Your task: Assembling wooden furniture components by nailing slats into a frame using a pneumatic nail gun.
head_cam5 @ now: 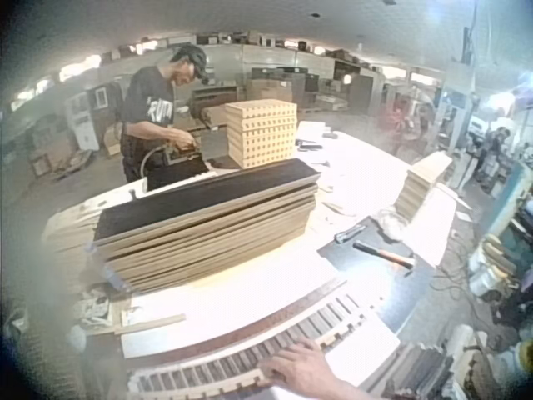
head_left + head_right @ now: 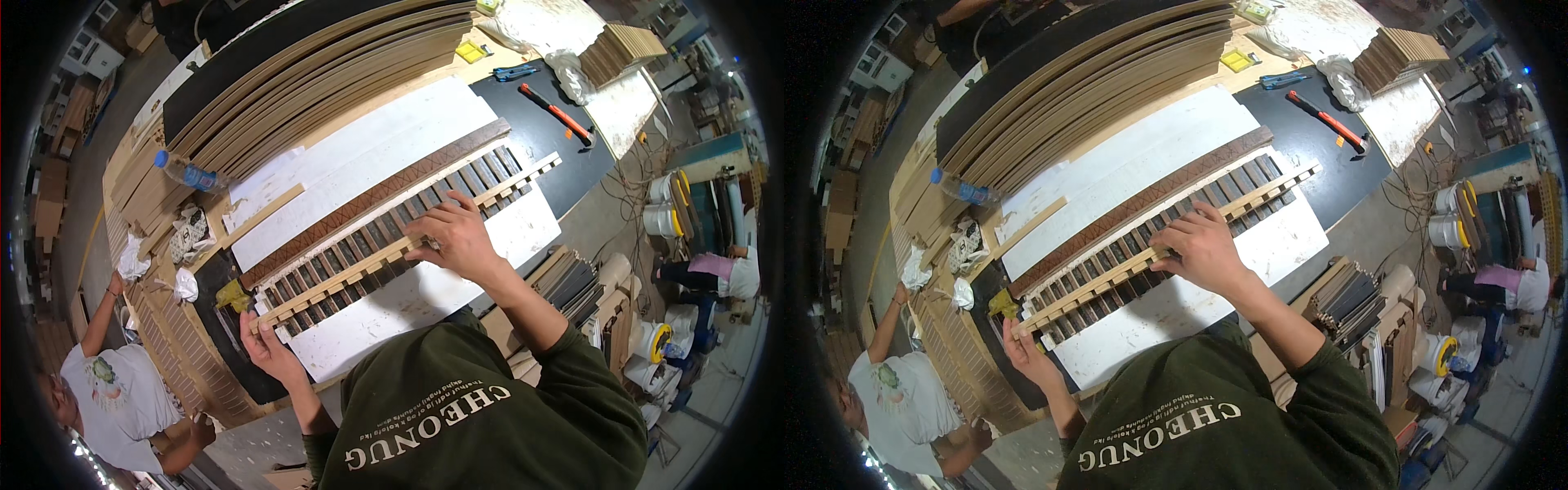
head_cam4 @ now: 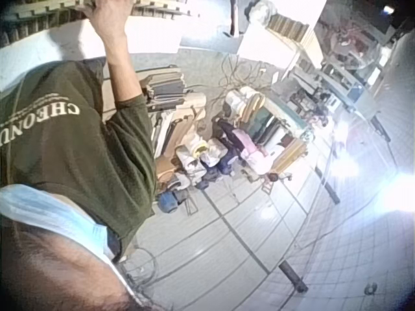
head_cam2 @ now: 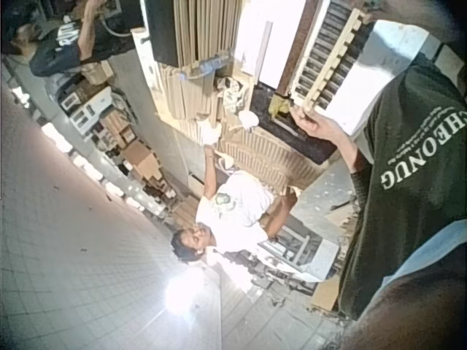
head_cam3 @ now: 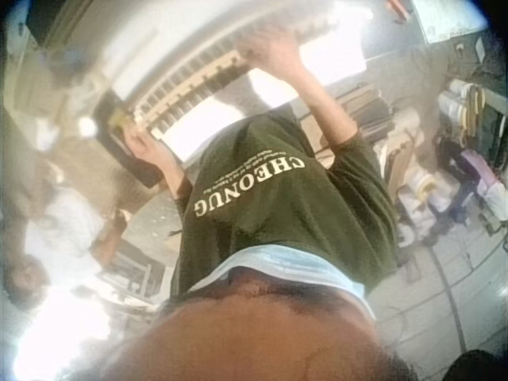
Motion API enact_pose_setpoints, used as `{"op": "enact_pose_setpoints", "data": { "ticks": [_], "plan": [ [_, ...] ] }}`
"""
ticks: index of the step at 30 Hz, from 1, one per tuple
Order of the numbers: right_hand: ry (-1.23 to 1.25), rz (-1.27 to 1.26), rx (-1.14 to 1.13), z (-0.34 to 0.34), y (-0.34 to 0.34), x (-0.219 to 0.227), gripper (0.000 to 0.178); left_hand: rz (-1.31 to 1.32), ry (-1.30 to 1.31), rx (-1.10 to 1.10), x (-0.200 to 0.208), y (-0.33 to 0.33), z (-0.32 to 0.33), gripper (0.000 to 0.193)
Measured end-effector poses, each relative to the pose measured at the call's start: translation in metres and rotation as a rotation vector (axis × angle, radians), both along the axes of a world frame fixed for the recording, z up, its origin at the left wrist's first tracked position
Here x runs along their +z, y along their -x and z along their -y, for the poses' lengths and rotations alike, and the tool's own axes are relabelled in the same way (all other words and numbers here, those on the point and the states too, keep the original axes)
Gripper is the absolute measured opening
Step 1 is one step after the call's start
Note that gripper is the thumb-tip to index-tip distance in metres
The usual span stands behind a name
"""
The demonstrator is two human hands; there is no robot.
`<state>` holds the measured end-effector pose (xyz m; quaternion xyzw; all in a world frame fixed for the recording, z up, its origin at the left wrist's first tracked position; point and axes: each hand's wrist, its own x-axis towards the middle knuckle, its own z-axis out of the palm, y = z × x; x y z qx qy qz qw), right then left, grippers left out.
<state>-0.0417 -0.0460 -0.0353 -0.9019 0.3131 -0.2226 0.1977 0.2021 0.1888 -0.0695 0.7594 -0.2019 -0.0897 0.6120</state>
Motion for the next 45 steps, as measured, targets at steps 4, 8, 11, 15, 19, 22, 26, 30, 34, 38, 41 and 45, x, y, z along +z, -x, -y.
{"op": "enact_pose_setpoints", "data": {
  "ticks": [4, 8, 11, 15, 19, 22, 26, 30, 34, 38, 41, 45],
  "plan": [
    [0.047, -0.050, -0.008, -0.008, -0.009, 0.007, 0.032, 0.006, -0.032, -0.007, 0.000, 0.001, -0.002, 0.042],
    [0.007, -0.061, 0.032, -0.009, -0.011, -0.002, 0.032, 0.018, -0.032, -0.019, -0.001, -0.002, -0.002, 0.041],
    [-0.042, -0.082, 0.040, -0.008, -0.012, -0.002, 0.031, 0.022, -0.040, -0.002, 0.002, 0.001, 0.000, 0.041],
    [0.000, -0.136, 0.011, -0.012, -0.017, 0.014, 0.033, -0.004, -0.004, 0.003, 0.003, 0.002, -0.001, 0.041],
    [0.078, -0.054, 0.034, -0.021, -0.031, 0.015, 0.030, 0.008, -0.033, -0.009, 0.001, 0.001, -0.001, 0.042],
    [0.003, -0.014, 0.101, -0.023, -0.036, 0.004, 0.029, 0.024, -0.032, -0.017, -0.001, 0.000, -0.001, 0.041],
    [-0.027, -0.032, 0.113, -0.023, -0.037, 0.002, 0.029, 0.026, -0.021, -0.009, -0.001, -0.001, -0.004, 0.041],
    [-0.003, -0.067, 0.111, -0.026, -0.041, 0.008, 0.032, 0.024, -0.008, 0.004, 0.000, 0.003, -0.002, 0.041],
    [0.006, -0.034, 0.116, -0.040, -0.058, 0.011, 0.035, 0.064, -0.034, -0.013, -0.008, -0.001, -0.002, 0.040],
    [-0.010, -0.013, 0.156, -0.042, -0.069, -0.003, 0.032, 0.051, -0.021, -0.018, 0.001, 0.000, -0.002, 0.041],
    [0.005, 0.050, 0.176, -0.041, -0.070, 0.000, 0.030, 0.017, -0.010, -0.025, 0.003, 0.000, -0.001, 0.041],
    [-0.077, -0.118, 0.181, -0.045, -0.079, 0.009, 0.036, -0.068, -0.006, -0.141, 0.000, -0.011, -0.015, 0.048]
  ]
}}
